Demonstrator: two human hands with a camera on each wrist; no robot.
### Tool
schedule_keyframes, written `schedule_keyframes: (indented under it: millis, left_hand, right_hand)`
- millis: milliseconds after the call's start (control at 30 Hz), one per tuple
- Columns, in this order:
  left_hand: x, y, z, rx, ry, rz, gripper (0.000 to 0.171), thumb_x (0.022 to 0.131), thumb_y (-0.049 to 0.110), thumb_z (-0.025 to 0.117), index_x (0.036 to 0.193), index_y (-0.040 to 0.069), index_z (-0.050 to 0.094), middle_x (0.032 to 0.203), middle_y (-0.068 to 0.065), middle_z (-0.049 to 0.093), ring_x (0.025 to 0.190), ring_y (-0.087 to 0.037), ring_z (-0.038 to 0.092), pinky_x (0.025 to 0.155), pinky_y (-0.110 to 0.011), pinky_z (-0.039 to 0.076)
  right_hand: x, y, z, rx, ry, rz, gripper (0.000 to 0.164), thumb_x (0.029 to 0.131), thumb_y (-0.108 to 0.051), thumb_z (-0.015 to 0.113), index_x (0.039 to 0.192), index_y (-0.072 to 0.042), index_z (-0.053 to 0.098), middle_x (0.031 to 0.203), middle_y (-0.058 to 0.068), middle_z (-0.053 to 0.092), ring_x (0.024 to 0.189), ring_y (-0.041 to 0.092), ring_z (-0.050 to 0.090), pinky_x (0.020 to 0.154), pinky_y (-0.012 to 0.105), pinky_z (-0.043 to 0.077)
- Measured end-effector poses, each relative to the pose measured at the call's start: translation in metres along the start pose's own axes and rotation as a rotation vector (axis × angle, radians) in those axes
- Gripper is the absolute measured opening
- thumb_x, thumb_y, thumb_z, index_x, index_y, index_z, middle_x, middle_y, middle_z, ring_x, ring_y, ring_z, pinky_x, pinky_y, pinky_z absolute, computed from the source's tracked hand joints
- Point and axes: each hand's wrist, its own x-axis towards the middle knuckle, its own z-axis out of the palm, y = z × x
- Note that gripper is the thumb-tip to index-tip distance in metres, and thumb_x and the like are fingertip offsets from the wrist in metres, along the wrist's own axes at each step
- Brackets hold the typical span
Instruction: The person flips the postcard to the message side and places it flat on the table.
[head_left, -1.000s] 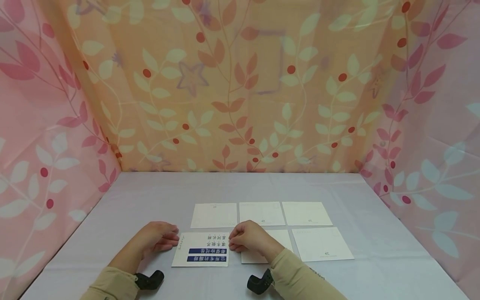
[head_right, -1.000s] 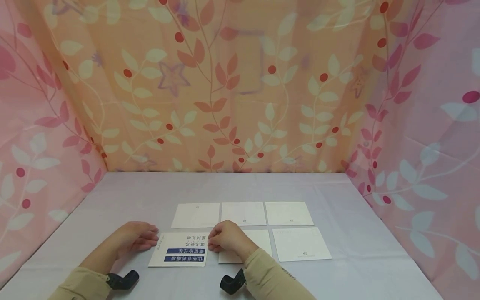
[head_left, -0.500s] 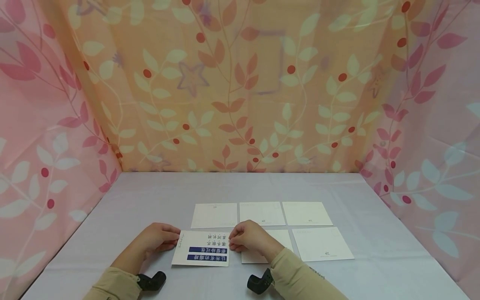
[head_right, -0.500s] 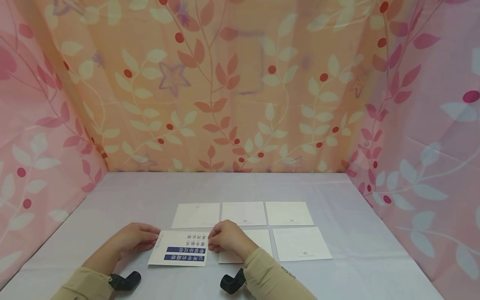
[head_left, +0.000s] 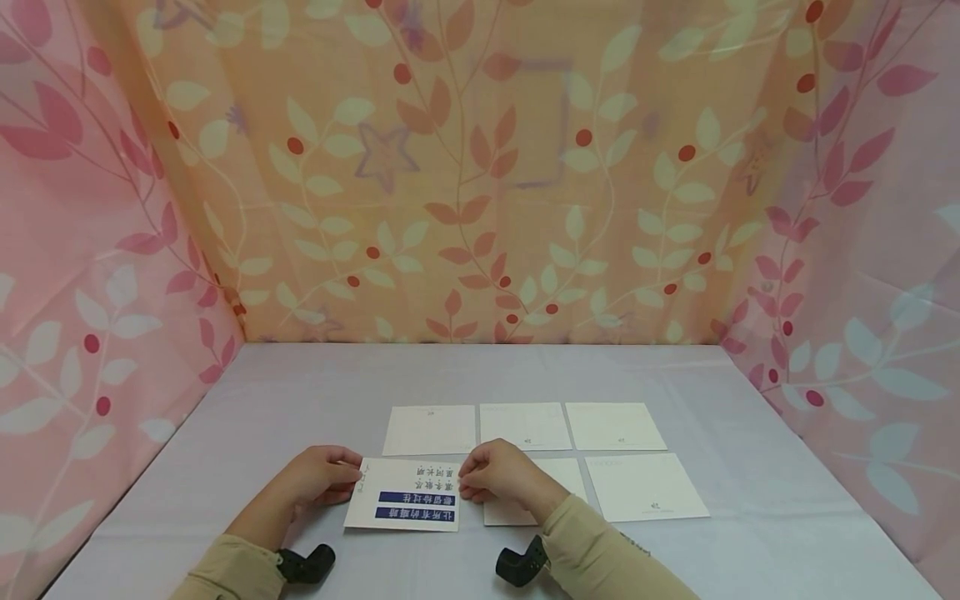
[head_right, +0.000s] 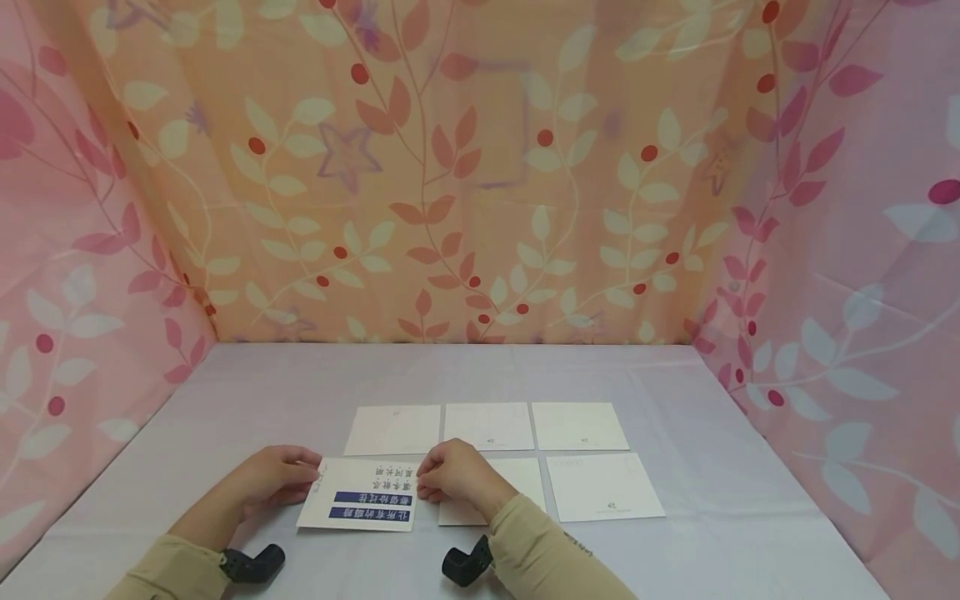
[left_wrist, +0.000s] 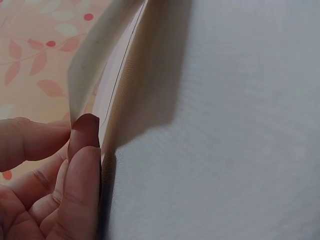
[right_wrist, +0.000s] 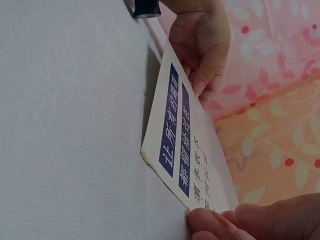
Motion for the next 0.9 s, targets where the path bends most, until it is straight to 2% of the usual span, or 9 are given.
schedule_keyframes:
  millis: [300,900]
  left_hand:
    - [0.0003,-0.0010,-0.0006,-0.022,0.000,-0.013,0.025,0.080,0.004,0.065,0.105,0.001,0.063,0.083,-0.006,0.065,0.068,-0.015,0.059,0.061,-0.028,0.054]
    - [-0.0001,-0.0002,-0.0073,-0.097,-0.010,0.004,0.028,0.080,0.005,0.066,0.107,0.001,0.061,0.082,-0.007,0.065,0.066,-0.017,0.061,0.061,-0.030,0.054]
  right_hand:
    - [-0.0007,-0.0001,0.0001,-0.002,0.011,-0.008,0.004,0.082,0.000,0.063,0.083,0.003,0.065,0.071,0.010,0.066,0.063,0.017,0.064,0.058,0.028,0.055]
    - [0.0002,0.0023,-0.0006,-0.016,0.023,0.003,0.008,0.083,-0.007,0.064,0.078,-0.001,0.065,0.070,0.009,0.066,0.062,0.018,0.064,0.059,0.030,0.055]
